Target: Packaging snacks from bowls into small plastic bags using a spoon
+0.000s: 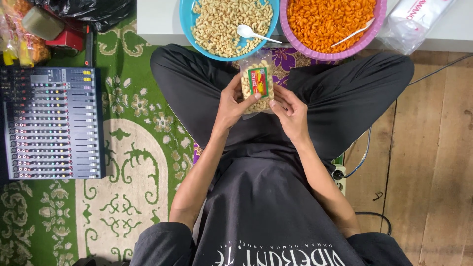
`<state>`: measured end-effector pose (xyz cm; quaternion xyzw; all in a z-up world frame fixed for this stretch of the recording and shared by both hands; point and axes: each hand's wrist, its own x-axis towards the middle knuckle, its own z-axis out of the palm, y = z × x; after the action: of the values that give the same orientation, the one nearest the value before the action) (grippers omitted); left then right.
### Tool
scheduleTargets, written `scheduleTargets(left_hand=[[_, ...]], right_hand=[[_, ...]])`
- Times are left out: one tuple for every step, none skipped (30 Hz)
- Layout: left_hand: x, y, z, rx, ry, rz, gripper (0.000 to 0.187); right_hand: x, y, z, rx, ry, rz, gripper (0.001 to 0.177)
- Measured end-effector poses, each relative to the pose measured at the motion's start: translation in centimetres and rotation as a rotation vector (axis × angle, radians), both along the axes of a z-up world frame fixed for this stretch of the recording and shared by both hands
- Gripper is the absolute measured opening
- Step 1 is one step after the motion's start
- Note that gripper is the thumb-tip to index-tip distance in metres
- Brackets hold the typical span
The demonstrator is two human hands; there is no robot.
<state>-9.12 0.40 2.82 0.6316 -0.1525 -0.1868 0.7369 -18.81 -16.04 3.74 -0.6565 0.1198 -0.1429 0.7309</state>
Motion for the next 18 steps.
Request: scheduleTargets(left_hand=[[0.0,0.0,0.1,0.002,0.007,0.018,0.079],[0.1,0.0,0.2,0.003,0.015,0.036,0.082],[-0.2,-0.2,0.9,0.003,0.014,0.037,0.082],[-0.6,-0.4,1.6,0.007,0.016,0.075,0.088],[-0.9,-0.7,2.2,0.012,0.018,0.112,0.094],[-1.0,-0.8,2.3,0.012,0.017,0.111,0.094],[-1.2,-0.9,2.4,0.048,0.005,0.165,0.091],[-1.3,-1.0,2.4,0.084,-0.006,0.22,0.09],[-1.5,-1.4,1.7,0.084,-0.007,0.218,0.09],[-1.7,-1.7,1.0,0.134,-0.024,0.279,0.086],[-1.9,-2.1,0.2,0.184,-0.042,0.339,0.083],[-2.4,-2.4,1.1,0.184,-0.044,0.34,0.083],[-2.9,-2.7,1.9,0.199,-0.035,0.356,0.08],[-3.4,-3.0,2.7,0.214,-0.025,0.373,0.076],[-4.1,-3.3,2.7,0.215,-0.024,0.374,0.076],[-4.6,-3.6,2.8,0.2,-0.073,0.347,0.077],[-5.1,-3.9,2.8,0.185,-0.121,0.32,0.079],[-5.5,-3.9,2.3,0.184,-0.12,0.318,0.079]], right_hand=[[0.0,0.1,-0.1,-0.005,0.002,0.005,0.044],[-0.1,0.1,-0.1,-0.011,0.005,0.009,0.043],[-0.2,0.3,0.5,-0.011,0.004,0.011,0.043],[-0.4,0.5,1.1,-0.075,0.002,-0.012,0.041],[-0.6,0.6,1.7,-0.139,-0.001,-0.034,0.039],[-0.5,0.8,1.9,-0.139,-0.002,-0.036,0.039],[-0.5,1.0,2.1,-0.207,-0.044,-0.043,0.039],[-0.5,1.2,2.3,-0.275,-0.085,-0.05,0.039],[-0.5,1.6,2.8,-0.275,-0.085,-0.052,0.039],[-0.5,2.0,3.3,-0.258,-0.112,-0.019,0.04],[-0.5,2.4,3.7,-0.242,-0.138,0.014,0.043],[-0.5,2.6,3.2,-0.242,-0.14,0.014,0.043],[-0.5,2.8,2.7,-0.264,-0.144,0.039,0.047],[-0.6,2.9,2.2,-0.286,-0.147,0.065,0.053],[-0.5,2.8,1.8,-0.285,-0.147,0.067,0.053],[-0.3,2.6,1.4,-0.299,-0.154,0.059,0.057],[-0.1,2.4,0.9,-0.313,-0.162,0.051,0.062],[-0.2,2.1,0.2,-0.314,-0.161,0.049,0.062]])
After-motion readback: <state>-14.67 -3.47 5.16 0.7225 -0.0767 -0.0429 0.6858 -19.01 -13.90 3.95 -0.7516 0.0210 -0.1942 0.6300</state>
